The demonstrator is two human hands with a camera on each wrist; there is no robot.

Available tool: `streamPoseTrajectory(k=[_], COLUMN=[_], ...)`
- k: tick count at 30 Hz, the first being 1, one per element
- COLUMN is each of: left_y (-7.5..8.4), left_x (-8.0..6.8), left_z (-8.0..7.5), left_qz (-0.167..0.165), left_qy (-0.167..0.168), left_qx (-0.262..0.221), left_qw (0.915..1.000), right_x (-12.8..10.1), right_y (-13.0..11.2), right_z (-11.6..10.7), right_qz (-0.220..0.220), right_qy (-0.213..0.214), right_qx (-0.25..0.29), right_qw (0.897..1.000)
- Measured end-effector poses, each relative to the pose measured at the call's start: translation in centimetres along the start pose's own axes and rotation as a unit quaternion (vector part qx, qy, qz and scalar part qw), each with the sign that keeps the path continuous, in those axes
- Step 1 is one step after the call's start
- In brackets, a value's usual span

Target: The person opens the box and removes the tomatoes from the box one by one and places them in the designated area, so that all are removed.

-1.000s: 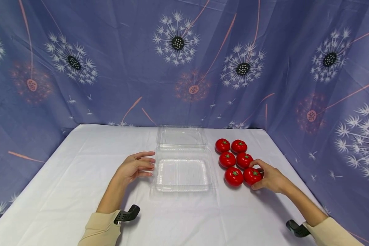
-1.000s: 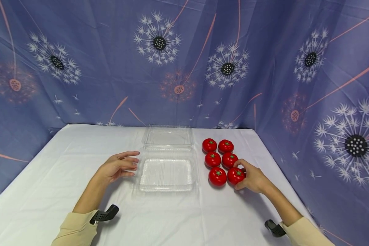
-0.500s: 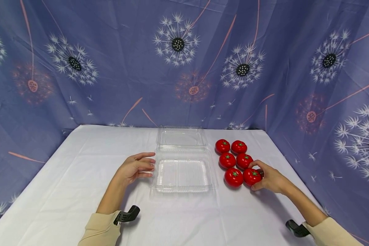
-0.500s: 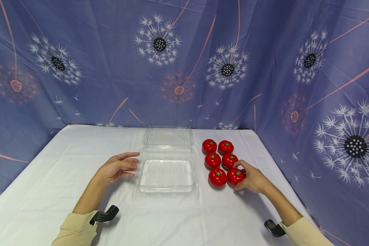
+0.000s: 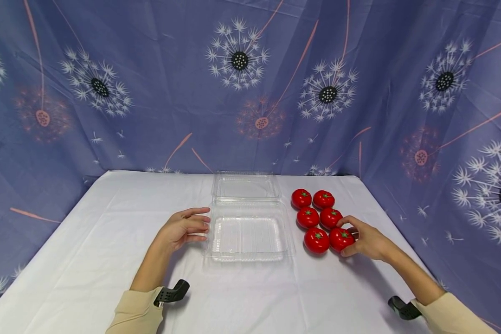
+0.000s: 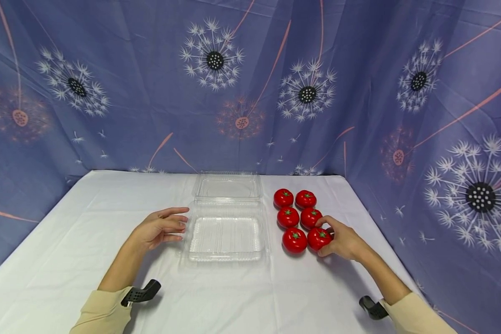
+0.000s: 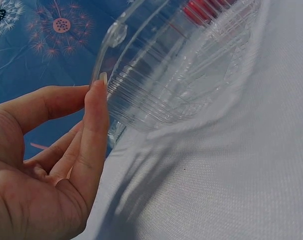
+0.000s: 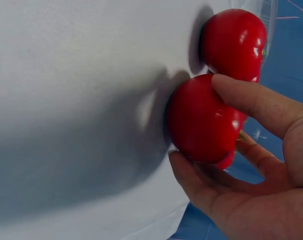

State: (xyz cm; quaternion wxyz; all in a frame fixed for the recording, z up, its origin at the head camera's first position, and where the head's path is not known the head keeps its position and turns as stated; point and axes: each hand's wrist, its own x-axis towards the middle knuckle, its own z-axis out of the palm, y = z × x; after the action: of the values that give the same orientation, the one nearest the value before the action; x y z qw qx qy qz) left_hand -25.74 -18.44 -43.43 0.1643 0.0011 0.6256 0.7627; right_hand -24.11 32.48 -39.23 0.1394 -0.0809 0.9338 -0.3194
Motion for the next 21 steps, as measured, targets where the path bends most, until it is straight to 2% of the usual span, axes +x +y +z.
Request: streamPoseTrajectory(k=[10, 16, 21], left_y=[0.1, 0.0, -0.1], left_x=[-0.1, -0.1, -0.1], left_z=[0.1, 0.0, -0.2], left_qz=[0.001, 0.003, 0.006], left_qy=[0.0, -0.006, -0.017], left_qx=[0.002, 0.001, 0.003], left_qw=[1.0, 1.0, 0.9998], right_x=[0.3, 0.8, 1.4], right_y=[-1.4, -3.3, -5.0], right_z=[-1.4, -1.6, -0.7], right_qz=[-0.015, -0.028, -0.043], right_qy=[0.011, 0.061, 0.113], right_qx=[-0.04, -0.072, -0.068], right_qw=[0.999, 0.995, 0.99])
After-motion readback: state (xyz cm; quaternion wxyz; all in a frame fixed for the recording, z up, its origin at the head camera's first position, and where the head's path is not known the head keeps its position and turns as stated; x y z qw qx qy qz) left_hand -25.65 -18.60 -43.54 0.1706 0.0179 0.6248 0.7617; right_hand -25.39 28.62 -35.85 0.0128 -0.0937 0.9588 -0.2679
